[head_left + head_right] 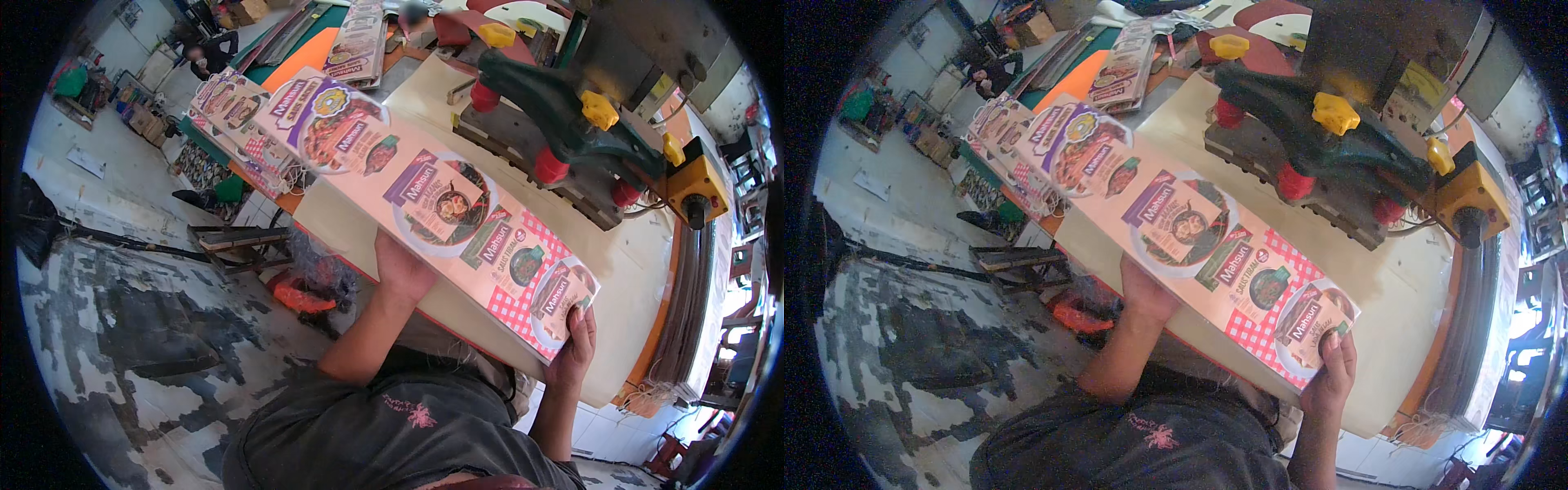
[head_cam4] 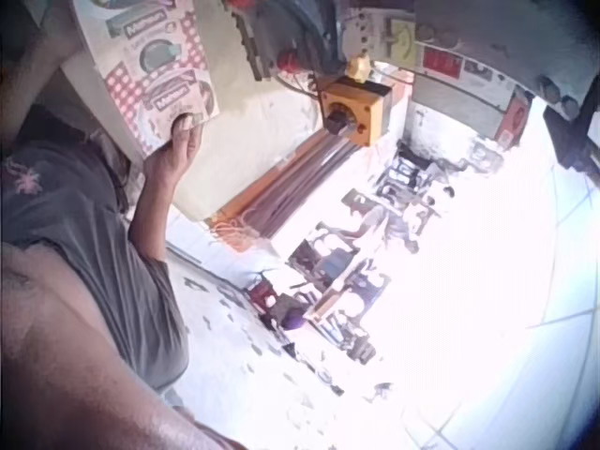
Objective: The person processes printed labels by hand, including picking them up from a pile, aligning them for a machine, and then tying a bundle of labels together using a white cord.
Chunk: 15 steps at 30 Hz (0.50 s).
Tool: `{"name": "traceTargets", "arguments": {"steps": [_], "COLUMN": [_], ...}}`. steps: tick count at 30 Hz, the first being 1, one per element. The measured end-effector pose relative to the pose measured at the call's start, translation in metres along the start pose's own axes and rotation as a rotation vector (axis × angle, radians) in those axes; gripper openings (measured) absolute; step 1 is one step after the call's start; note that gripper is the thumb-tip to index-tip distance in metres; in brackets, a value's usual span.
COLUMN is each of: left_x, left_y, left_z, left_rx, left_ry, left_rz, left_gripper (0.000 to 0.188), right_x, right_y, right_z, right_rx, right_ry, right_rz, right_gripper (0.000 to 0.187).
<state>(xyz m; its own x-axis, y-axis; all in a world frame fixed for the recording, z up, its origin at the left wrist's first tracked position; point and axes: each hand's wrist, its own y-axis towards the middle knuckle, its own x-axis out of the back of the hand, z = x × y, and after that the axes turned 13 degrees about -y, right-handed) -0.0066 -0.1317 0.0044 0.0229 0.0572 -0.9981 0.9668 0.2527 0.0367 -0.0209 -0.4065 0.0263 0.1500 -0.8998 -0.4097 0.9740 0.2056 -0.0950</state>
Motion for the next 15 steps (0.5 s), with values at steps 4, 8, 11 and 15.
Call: {"name": "traceTargets", "arguments": {"steps": [4,8,11,15], "left_x": [-0.002,-0.013,-0.008,-0.01], "left_y": [-0.001,-0.002,-0.006,-0.014], "left_z": [-0.002,0.004,-0.001,0.002], "left_rx": [-0.05,-0.073,-0.086,-0.115], "left_ry": [-0.035,-0.033,0.003,0.05], "left_rz": [-0.169,-0.223,-0.179,0.068], "left_gripper": [0.052,0.057,0.062,0.058], "right_x": [-0.002,-0.005,-0.007,-0.002], "right_y": [0.0,-0.002,-0.004,-0.006], "right_z": [0.001,0.0,-0.001,-0.009], "right_rx": [0.016,0.031,0.052,0.085], "right_ry": [-0.019,-0.033,-0.034,-0.083], "right_rz": [-0.002,-0.023,-0.015,0.017], "right_gripper": [0.05,0.05,0.05,0.051]}}
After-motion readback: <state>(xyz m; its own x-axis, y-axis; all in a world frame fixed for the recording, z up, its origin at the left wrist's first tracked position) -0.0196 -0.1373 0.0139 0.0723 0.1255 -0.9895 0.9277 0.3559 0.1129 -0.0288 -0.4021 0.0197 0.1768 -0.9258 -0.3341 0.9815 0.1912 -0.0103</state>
